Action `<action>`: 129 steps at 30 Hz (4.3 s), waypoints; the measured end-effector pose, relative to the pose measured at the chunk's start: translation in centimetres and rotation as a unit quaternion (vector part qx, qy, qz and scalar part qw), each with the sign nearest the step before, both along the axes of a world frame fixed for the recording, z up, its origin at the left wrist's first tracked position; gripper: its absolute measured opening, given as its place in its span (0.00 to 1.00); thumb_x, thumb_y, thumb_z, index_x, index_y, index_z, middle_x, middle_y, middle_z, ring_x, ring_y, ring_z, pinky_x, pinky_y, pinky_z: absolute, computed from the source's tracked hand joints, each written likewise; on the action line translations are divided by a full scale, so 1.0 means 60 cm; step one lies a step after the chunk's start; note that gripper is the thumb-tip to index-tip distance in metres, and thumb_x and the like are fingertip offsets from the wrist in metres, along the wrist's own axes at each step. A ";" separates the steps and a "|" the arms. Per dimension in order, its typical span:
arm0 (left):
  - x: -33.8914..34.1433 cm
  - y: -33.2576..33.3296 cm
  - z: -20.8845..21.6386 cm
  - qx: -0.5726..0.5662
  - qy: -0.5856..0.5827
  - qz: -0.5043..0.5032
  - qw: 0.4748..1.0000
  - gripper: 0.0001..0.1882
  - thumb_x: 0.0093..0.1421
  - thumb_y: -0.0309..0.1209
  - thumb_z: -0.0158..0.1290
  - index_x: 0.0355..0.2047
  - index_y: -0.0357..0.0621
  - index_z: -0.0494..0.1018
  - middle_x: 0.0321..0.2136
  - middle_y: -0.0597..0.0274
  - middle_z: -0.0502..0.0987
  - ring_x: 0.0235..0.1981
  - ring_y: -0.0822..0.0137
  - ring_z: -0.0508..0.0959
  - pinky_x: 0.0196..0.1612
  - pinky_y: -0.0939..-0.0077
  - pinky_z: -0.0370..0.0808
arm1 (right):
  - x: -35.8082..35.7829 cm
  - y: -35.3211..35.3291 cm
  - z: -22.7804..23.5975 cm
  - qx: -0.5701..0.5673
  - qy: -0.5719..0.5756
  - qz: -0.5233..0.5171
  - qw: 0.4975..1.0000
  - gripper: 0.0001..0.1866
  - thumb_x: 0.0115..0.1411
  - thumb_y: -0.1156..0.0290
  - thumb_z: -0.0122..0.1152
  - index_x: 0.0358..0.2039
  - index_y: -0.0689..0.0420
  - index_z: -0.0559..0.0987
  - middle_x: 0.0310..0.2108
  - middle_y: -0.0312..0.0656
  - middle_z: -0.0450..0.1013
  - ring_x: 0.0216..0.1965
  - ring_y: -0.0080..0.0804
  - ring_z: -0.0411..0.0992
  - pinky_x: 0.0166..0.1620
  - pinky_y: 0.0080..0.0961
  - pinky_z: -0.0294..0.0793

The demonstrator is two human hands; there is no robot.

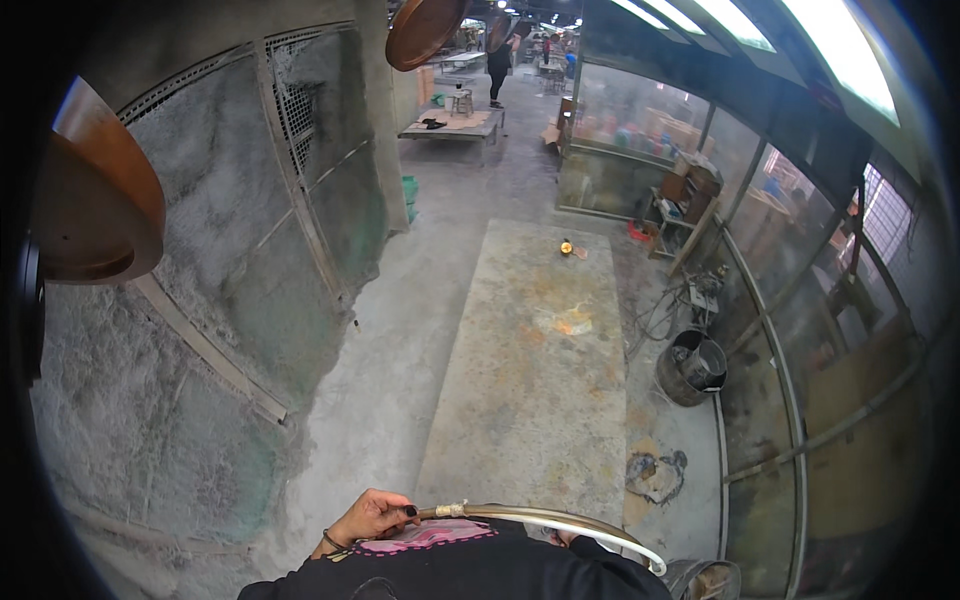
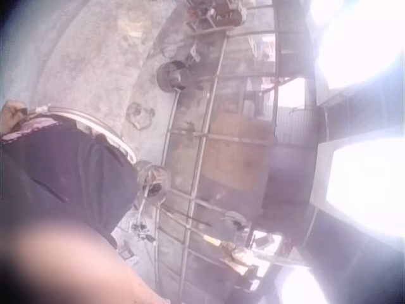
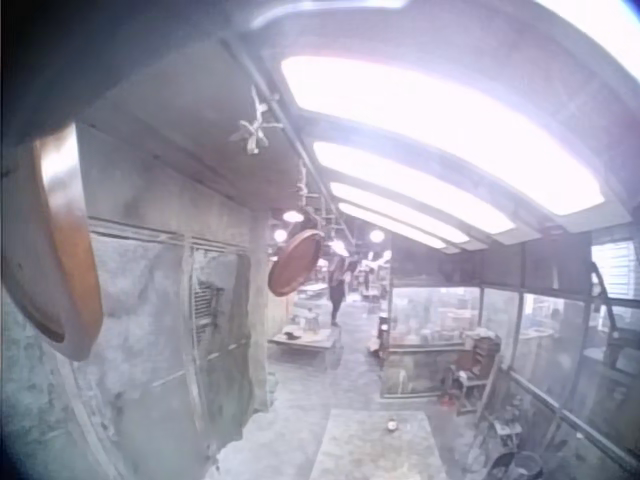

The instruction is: The person uses a spray gun to apply a light-colored coating to several large circular wooden objects hanging from hooks. They repeatedly rotate each object by hand to coat all sides, then move to the next object and repeat the process.

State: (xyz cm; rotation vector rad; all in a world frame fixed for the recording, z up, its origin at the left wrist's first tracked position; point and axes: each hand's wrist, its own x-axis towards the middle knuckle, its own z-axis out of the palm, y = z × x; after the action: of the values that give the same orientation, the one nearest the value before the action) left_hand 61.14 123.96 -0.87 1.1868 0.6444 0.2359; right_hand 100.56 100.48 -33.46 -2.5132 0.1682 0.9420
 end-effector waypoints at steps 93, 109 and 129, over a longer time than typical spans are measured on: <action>-0.209 0.226 0.668 0.737 0.301 0.555 0.242 0.22 0.75 0.49 0.46 0.65 0.66 0.73 0.41 0.61 0.86 0.41 0.70 0.84 0.45 0.75 0.75 | -0.022 -0.011 -0.115 0.001 0.091 0.000 0.996 0.46 0.55 0.39 0.70 0.53 0.76 0.77 0.52 0.68 0.76 0.58 0.57 0.75 0.61 0.42 0.71; -0.347 0.266 0.641 0.659 0.380 0.607 0.231 0.27 0.74 0.52 0.45 0.71 0.71 0.63 0.33 0.68 0.82 0.30 0.73 0.79 0.41 0.72 0.75 | -0.047 0.059 0.023 0.025 0.030 0.066 0.997 0.37 0.60 0.42 0.68 0.35 0.74 0.81 0.26 0.54 0.81 0.28 0.41 0.83 0.35 0.37 0.81; -0.338 -0.468 -0.337 0.080 0.440 0.022 0.894 0.30 0.62 0.31 0.55 0.66 0.57 0.70 0.54 0.41 0.76 0.54 0.39 0.76 0.58 0.52 0.73 | -0.315 0.401 0.180 0.209 0.335 0.442 0.805 0.33 0.67 0.33 0.52 0.41 0.55 0.80 0.24 0.41 0.79 0.23 0.32 0.79 0.20 0.25 0.68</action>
State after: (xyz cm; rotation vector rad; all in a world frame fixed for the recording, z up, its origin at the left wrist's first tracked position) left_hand 40.83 95.89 -21.10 1.4259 1.4661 -0.2486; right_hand 81.66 124.53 -22.66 -1.6737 -0.9778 1.9352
